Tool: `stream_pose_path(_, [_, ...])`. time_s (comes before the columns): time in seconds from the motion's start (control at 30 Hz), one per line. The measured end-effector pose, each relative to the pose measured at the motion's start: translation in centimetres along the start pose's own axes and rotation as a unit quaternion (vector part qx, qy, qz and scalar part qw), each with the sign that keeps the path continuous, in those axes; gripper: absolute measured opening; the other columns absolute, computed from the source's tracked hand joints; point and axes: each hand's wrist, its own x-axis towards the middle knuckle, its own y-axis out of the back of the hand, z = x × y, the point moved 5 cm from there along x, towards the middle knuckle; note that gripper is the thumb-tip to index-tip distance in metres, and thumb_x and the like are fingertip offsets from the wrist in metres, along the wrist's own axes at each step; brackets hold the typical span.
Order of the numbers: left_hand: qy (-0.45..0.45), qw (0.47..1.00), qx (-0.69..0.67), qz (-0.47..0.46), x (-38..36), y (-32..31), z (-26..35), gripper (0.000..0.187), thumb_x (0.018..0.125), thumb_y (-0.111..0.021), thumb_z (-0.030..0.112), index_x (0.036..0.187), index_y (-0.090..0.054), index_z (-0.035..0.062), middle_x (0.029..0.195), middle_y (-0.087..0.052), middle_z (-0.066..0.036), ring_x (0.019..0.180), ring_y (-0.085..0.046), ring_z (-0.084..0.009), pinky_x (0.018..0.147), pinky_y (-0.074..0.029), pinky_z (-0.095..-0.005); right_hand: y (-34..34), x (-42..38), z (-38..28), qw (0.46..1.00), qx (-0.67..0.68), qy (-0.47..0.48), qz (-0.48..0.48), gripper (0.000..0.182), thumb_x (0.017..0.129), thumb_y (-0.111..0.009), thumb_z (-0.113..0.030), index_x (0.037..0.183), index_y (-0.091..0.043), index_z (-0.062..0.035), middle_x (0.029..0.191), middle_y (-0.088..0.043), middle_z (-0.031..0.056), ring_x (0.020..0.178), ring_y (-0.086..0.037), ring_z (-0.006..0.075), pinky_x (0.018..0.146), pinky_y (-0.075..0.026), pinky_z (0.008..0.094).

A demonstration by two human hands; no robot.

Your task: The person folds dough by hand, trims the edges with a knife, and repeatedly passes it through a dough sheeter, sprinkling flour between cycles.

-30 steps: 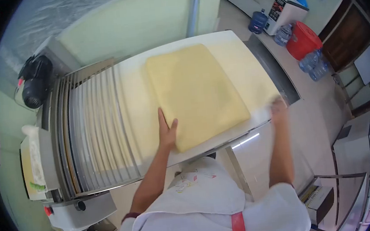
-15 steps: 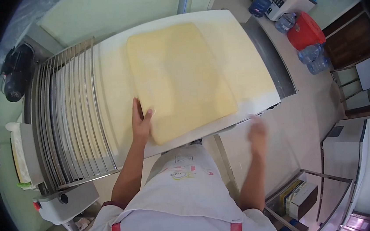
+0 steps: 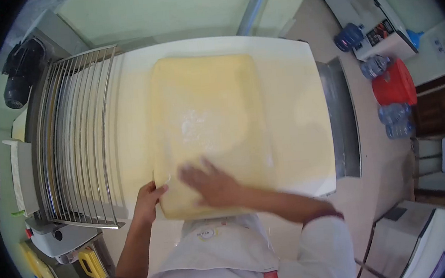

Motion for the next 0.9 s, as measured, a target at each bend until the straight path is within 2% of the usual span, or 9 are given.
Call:
stream_pose_path(0.13, [-0.04, 0.995, -0.033, 0.083, -2.2, -2.1, 0.0, 0.039, 0.083, -0.07, 0.007, 0.119, -0.057, -0.0013, 0.108, -0.064, -0.011, 0.099, -0.06, -0.0158, 0.086, -0.048, -0.0297, 10.0, 14.6, 19.9, 0.97, -0.125, -0.131, 0.16, 0.081, 0.093, -0.048, -0.05, 0.15, -0.022, 0.0005, 0.157, -0.023, 0.0175, 0.145, -0.022, 0.0306, 0.116, -0.014, 0.0566])
stream_pose_path(0.33, [-0.029, 0.942, -0.255, 0.216, -4.4, -3.5, -5.0, 0.045, 0.084, -0.068, 0.005, 0.124, -0.052, -0.0039, 0.114, -0.062, -0.011, 0.102, -0.06, -0.017, 0.09, -0.048, -0.0298, 13.3, 27.9, 23.3, 0.994, 0.007, -0.099, 0.046, 0.092, 0.082, -0.059, -0.064, 0.139, -0.041, 0.0056, 0.139, -0.047, 0.0261, 0.129, -0.047, 0.0385, 0.107, -0.038, 0.0413])
stream_pose_path(0.4, [-0.016, 0.912, -0.317, 0.261, -4.9, -4.5, -4.6, 0.046, 0.083, -0.069, 0.006, 0.124, -0.052, -0.0044, 0.113, -0.062, -0.01, 0.103, -0.06, -0.0164, 0.091, -0.047, -0.0296, 14.7, 29.4, 24.4, 0.983, 0.111, -0.136, -0.053, 0.092, 0.07, -0.076, -0.059, 0.131, -0.05, 0.0061, 0.133, -0.054, 0.0238, 0.122, -0.053, 0.0357, 0.102, -0.042, 0.0413])
stream_pose_path(0.53, [-0.18, 0.925, -0.234, 0.237, -7.1, -7.4, -3.0, 0.064, 0.081, -0.077, 0.032, 0.126, -0.051, -0.0043, 0.117, -0.058, -0.008, 0.106, -0.057, -0.0179, 0.093, -0.044, -0.0309, 15.4, 29.6, 26.1, 0.927, 0.269, -0.221, -0.138, 0.073, 0.071, -0.083, -0.038, 0.126, -0.054, 0.0, 0.12, -0.061, 0.0123, 0.115, -0.056, 0.0245, 0.094, -0.047, 0.0367])
stream_pose_path(0.6, [-0.24, 0.892, -0.241, 0.299, -6.3, -9.5, -9.3, 0.06, 0.083, -0.075, 0.031, 0.128, -0.05, 0.0009, 0.122, -0.057, -0.008, 0.111, -0.056, -0.021, 0.094, -0.046, -0.0339, 14.7, 28.4, 25.4, 0.9, 0.366, -0.135, -0.194, 0.069, 0.072, -0.082, -0.034, 0.127, -0.054, -0.0024, 0.12, -0.061, 0.0112, 0.113, -0.057, 0.0239, 0.092, -0.047, 0.0377])
stream_pose_path(0.67, [-0.226, 0.878, 0.197, 0.373, -5.6, -10.1, -12.3, 0.061, 0.086, -0.071, 0.031, 0.136, -0.043, 0.007, 0.127, -0.054, -0.01, 0.119, -0.053, -0.0266, 0.095, -0.048, -0.0413, 14.7, 27.9, 24.3, 0.889, 0.393, -0.1, -0.215, 0.06, 0.075, -0.08, -0.025, 0.127, -0.055, -0.0055, 0.121, -0.061, 0.01, 0.111, -0.058, 0.0221, 0.091, -0.048, 0.0395])
stream_pose_path(0.7, [-0.194, 0.902, -0.048, 0.383, -5.0, -9.8, -11.3, 0.061, 0.087, -0.07, 0.03, 0.136, -0.042, 0.0065, 0.128, -0.053, -0.011, 0.119, -0.053, -0.0274, 0.096, -0.048, -0.0428, 14.4, 28.2, 24.1, 0.877, 0.41, -0.118, -0.223, 0.059, 0.075, -0.079, -0.024, 0.126, -0.056, -0.0053, 0.119, -0.061, 0.0098, 0.109, -0.059, 0.0222, 0.091, -0.048, 0.0395])
stream_pose_path(0.77, [-0.099, 0.784, -0.51, 0.34, -2.9, -10.5, -6.8, 0.059, 0.089, -0.068, 0.027, 0.137, -0.041, 0.0055, 0.129, -0.053, -0.012, 0.119, -0.053, -0.0289, 0.098, -0.049, -0.046, 13.4, 28.4, 23.5, 0.849, 0.447, -0.152, -0.236, 0.056, 0.075, -0.079, -0.022, 0.124, -0.058, -0.005, 0.116, -0.063, 0.0095, 0.105, -0.061, 0.0223, 0.091, -0.048, 0.0396])
stream_pose_path(0.9, [-0.085, 0.764, -0.54, 0.341, -3.0, -9.2, -4.3, 0.055, 0.086, -0.07, 0.015, 0.133, -0.045, 0.0008, 0.127, -0.055, -0.015, 0.115, -0.057, -0.0277, 0.095, -0.051, -0.0426, 13.4, 28.9, 24.5, 0.872, 0.437, -0.148, -0.164, 0.051, 0.076, -0.078, -0.02, 0.119, -0.06, -0.0018, 0.108, -0.066, 0.0098, 0.099, -0.063, 0.0232, 0.088, -0.05, 0.0396])
